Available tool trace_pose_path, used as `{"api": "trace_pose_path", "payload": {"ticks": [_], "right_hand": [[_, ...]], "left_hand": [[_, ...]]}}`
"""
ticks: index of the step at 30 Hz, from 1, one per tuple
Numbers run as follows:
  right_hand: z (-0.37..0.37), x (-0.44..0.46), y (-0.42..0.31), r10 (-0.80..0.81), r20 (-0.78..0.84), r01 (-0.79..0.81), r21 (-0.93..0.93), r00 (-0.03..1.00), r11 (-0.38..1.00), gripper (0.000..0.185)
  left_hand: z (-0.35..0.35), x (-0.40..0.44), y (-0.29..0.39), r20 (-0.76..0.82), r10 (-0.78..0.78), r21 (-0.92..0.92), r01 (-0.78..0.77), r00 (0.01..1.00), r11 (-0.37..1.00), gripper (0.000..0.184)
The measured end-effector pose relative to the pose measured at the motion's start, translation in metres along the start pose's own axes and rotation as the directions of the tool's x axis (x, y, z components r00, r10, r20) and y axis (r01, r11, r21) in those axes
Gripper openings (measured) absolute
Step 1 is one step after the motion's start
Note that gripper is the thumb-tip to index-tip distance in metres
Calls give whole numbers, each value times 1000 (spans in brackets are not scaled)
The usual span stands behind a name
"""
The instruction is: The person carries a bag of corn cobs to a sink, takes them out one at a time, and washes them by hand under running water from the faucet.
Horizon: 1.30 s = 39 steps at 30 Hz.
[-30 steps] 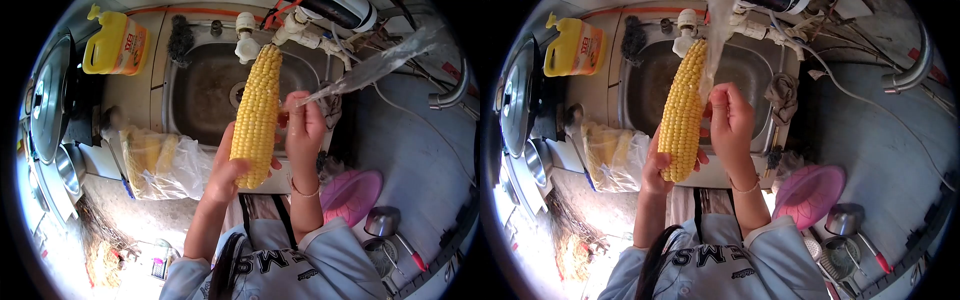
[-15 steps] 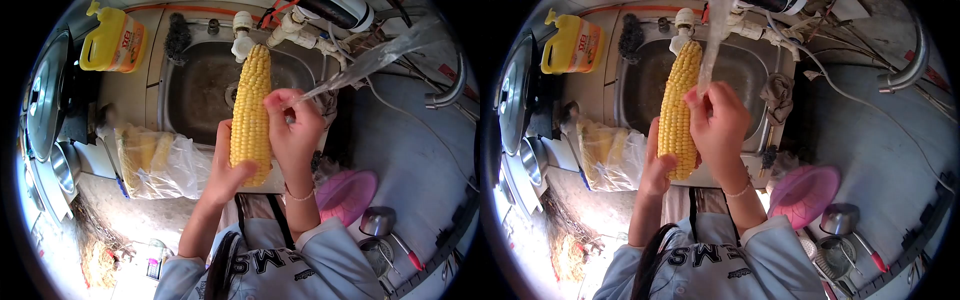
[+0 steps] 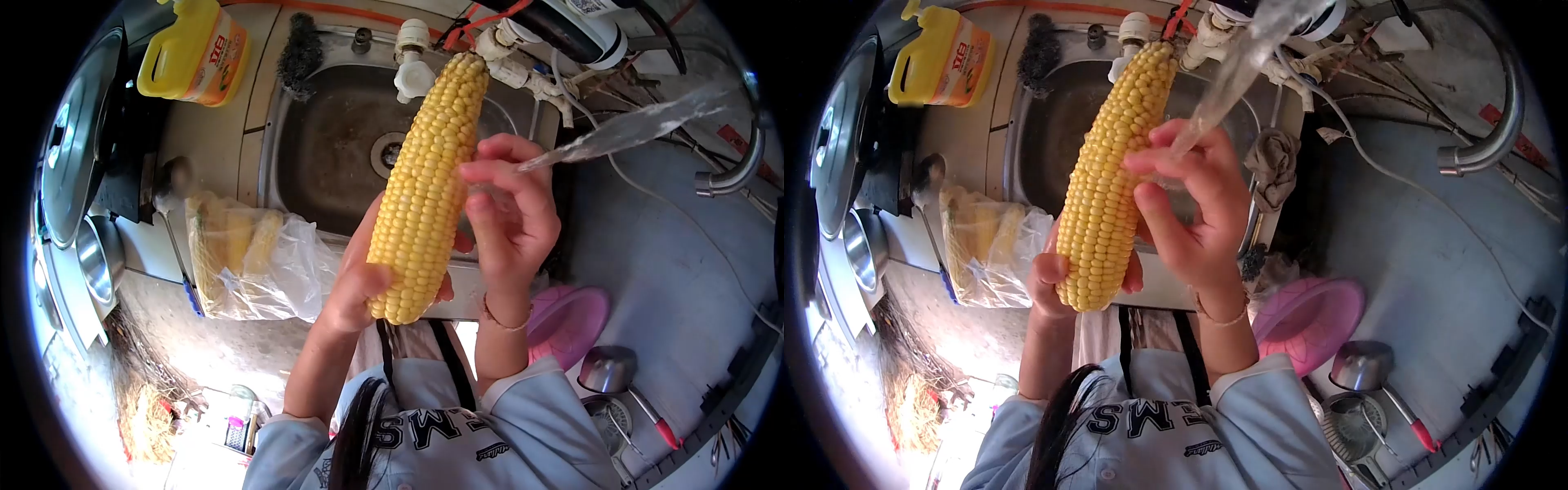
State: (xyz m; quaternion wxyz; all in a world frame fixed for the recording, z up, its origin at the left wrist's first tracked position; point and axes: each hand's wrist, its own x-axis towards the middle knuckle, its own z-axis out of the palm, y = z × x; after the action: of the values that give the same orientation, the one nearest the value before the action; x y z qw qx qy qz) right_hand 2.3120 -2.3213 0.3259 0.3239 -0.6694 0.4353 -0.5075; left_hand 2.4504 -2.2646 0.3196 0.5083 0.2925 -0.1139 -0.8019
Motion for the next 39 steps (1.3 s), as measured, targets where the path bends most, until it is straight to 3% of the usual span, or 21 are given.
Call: {"api": "trace_pose_path", "payload": {"ticks": [5, 6, 8, 10, 12, 14, 18, 21, 24, 26, 28, 30, 32, 36, 37, 39], "right_hand": [[0, -3, -6, -3, 1, 3, 32, 1000, 999, 18], [3, -5, -10, 59, -27, -58, 38, 998, 998, 18], [5, -11, -17, 121, -52, -118, 46, 991, 992, 18], [5, -20, -21, 161, -15, -162, -140, 987, 977, 23], [9, -20, -19, 160, -64, -168, -141, 985, 976, 17], [9, -17, -19, 345, -64, -346, -17, 937, 938, 12], [9, -15, -28, 312, 7, -306, -186, 950, 934, 9], [8, -16, -26, 344, 48, -339, -83, 938, 937, 7], [4, -9, -23, 356, 12, -342, 311, 934, 887, 18], [-1, -3, -26, 400, -11, -370, 355, 917, 858, 21], [-9, 2, -23, 419, -53, -356, 439, 906, 825, 19], [-17, 1, -4, 362, -43, -316, 403, 931, 859, 16], [-20, 0, 8, 445, -69, -449, -51, 893, 892, 14], [-5, 6, -8, 262, -155, -263, 9, 953, 965, 10], [-9, 2, -7, 246, -65, -248, -25, 967, 968, 13], [-8, 1, 1, 162, -48, -165, -63, 986, 984, 12]], "left_hand": [[0, -2, 6, 13, 22, -72, -21, 1000, 997, 85], [0, -2, 6, 13, 22, -74, -21, 1000, 997, 85], [1, 0, 7, -4, 91, 58, -91, 996, 994, 81], [2, 0, 9, -26, 101, 124, -97, 995, 987, 76], [-1, 1, 7, -45, 108, 189, -98, 993, 977, 72], [-9, 4, 3, 13, 200, 385, -189, 980, 904, 68], [-5, 5, 1, -48, 264, 435, -218, 963, 874, 69], [-3, 5, 1, -61, 257, 405, -211, 965, 890, 69], [0, 7, 0, -69, 143, 278, -119, 987, 953, 67], [-3, 9, -3, -50, 142, 385, -112, 989, 916, 82], [1, 9, -3, -71, 133, 336, -102, 989, 936, 83], [-1, 10, -3, -90, 126, 284, -96, 988, 954, 83], [-8, 9, -2, 2, 69, 185, -69, 998, 980, 85], [1, 9, -4, -96, 133, 248, -106, 986, 963, 83], [-2, 9, -4, -101, 144, 315, -106, 984, 943, 73], [-2, 9, -5, -99, 151, 378, -103, 984, 920, 65]]}}
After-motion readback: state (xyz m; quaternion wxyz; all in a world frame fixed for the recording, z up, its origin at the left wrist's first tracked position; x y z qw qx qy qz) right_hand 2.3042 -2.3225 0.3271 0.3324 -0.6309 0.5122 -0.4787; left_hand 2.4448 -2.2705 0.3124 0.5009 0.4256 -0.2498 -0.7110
